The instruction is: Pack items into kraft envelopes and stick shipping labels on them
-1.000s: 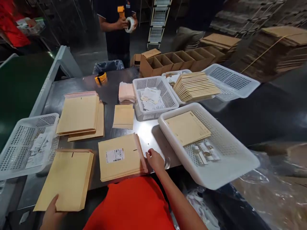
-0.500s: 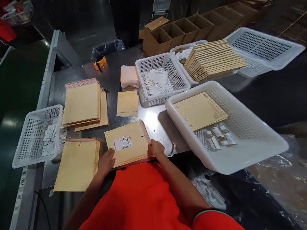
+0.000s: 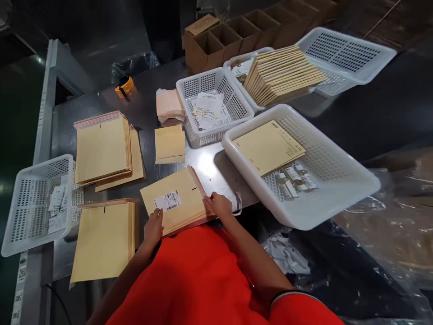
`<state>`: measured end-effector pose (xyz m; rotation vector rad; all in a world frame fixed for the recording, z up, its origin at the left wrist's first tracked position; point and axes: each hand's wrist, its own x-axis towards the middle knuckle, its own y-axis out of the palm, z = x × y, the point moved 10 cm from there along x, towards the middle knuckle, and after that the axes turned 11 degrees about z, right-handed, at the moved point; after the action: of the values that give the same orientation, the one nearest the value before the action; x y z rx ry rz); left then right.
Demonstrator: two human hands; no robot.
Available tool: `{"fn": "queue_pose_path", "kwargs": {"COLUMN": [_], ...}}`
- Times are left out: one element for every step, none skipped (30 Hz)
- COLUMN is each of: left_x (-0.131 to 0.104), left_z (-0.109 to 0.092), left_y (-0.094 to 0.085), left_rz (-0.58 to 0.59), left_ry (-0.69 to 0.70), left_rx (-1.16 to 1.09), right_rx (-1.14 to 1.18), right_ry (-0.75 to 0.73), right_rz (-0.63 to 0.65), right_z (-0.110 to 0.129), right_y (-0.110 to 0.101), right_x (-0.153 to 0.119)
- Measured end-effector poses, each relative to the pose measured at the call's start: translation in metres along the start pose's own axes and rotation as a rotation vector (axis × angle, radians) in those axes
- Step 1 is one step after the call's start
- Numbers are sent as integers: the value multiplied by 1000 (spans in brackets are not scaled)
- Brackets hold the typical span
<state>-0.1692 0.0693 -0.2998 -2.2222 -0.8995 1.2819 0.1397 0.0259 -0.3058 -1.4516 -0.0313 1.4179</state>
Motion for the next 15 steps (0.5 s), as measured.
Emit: {"fn": "queue_pose_path", "kwargs": {"left_x": [0,-1,-2,-3,-4,-4,-2,-1,2,4,7,9,11,14,16], "left_z": [-1,-3,-5,-7,-9,-9,-9,-9,-8,-6,-4,-2,1,4,8], "left_y": [0,0,-1,-1,-1,0,1,4,7,11,15,18,20,21,21], "left_rz": [4,6,7,6,9,11,15,27,36,44,51,54,53,49,47], "left_ry": [2,8,18,26,41,50,54,65,61,65,78,93,109,119,121], "left_rx": [-7,-18,-31,-44,-48,-35,3,82,182,274,341,388,410,418,422], "right_rx": [42,87,133,177,218,253,281,307,330,353,379,401,424,444,462], "right_ry": [-5,-9,-9,0,22,58,106,157,207,252,284,316,333,339,332], "right_rz": [-20,-40,-61,-87,-119,-157,-202,-251,-298,-348,-386,-414,-435,-450,-467], "right_z": [-10,-23,-39,-58,-81,-107,-135,-165,-194,-222,-247,-270,-289,-303,-313], "right_y": [-1,-1,0,2,5,8,13,18,24,30,37,45,52,58,60], "right_x": [-4,-10,-18,-29,-42,-59,-78,-100,-123,-146,-167,-186,-199,-208,-211]}}
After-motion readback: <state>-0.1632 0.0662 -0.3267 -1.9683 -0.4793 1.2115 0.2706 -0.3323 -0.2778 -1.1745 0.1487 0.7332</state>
